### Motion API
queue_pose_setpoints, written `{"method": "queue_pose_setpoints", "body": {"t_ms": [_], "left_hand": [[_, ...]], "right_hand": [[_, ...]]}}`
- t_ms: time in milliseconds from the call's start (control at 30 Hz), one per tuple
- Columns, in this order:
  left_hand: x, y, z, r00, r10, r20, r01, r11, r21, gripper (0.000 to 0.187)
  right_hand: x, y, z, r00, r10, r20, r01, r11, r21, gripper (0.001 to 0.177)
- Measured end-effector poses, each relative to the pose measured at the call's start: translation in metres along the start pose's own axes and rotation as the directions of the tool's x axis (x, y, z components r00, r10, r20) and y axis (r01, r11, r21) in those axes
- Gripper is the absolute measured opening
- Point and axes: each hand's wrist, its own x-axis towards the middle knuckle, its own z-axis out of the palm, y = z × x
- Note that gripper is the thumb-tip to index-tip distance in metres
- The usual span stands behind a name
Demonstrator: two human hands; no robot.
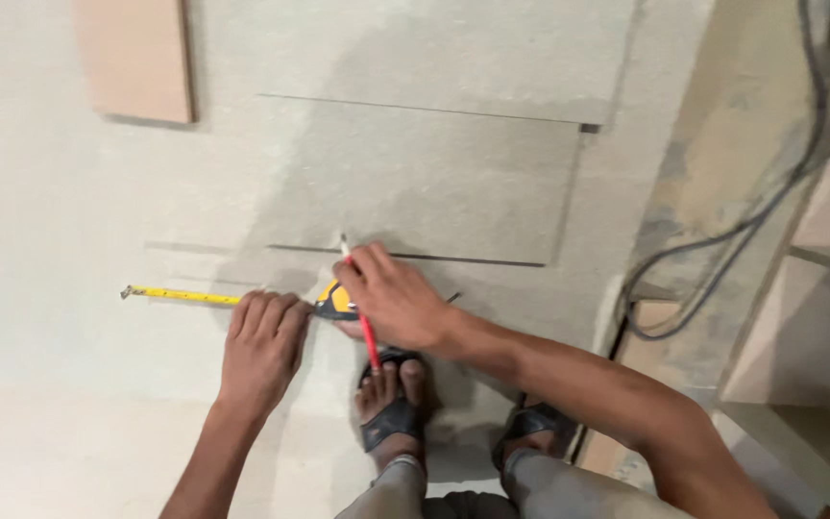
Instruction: The person measures and marks a large sheet of particle board using a tape measure and a red pencil. They then use a jigsaw to cut a smaller piece of wood along a marked line. Finally, they measure and mark another large sheet of particle board.
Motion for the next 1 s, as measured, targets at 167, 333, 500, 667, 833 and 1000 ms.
{"method": "queue_pose_setpoints", "body": {"t_ms": [167,333,500,667,833,1000], "left_hand": [[-0.057,-0.033,-0.007,0.977,-0.21,-0.031,0.212,0.974,0.081,0.03],[-0.071,-0.025,-0.022,0.936,-0.295,-0.19,0.302,0.953,0.007,0.041],[-0.054,-0.001,-0.024,0.9,-0.298,-0.318,0.264,0.953,-0.147,0.042],[-0.023,0.024,-0.012,0.908,-0.195,-0.37,0.103,0.962,-0.253,0.041],[0.01,0.05,0.012,0.908,-0.09,-0.41,-0.038,0.955,-0.294,0.042],[0.038,0.048,0.037,0.965,-0.063,-0.254,-0.014,0.956,-0.292,0.059]], "right_hand": [[0.035,-0.038,0.063,0.996,-0.091,0.001,0.09,0.993,0.071,0.06],[0.05,-0.06,0.088,0.992,-0.055,0.114,0.045,0.996,0.083,0.06],[0.053,-0.058,0.117,0.977,-0.101,0.186,0.082,0.991,0.106,0.064],[0.037,-0.023,0.116,0.892,-0.296,0.341,0.334,0.941,-0.058,0.025],[0.02,0.003,0.069,0.944,-0.294,0.148,0.271,0.95,0.158,0.035],[0.02,0.06,-0.013,0.973,-0.213,-0.089,0.219,0.974,0.063,0.026]]}}
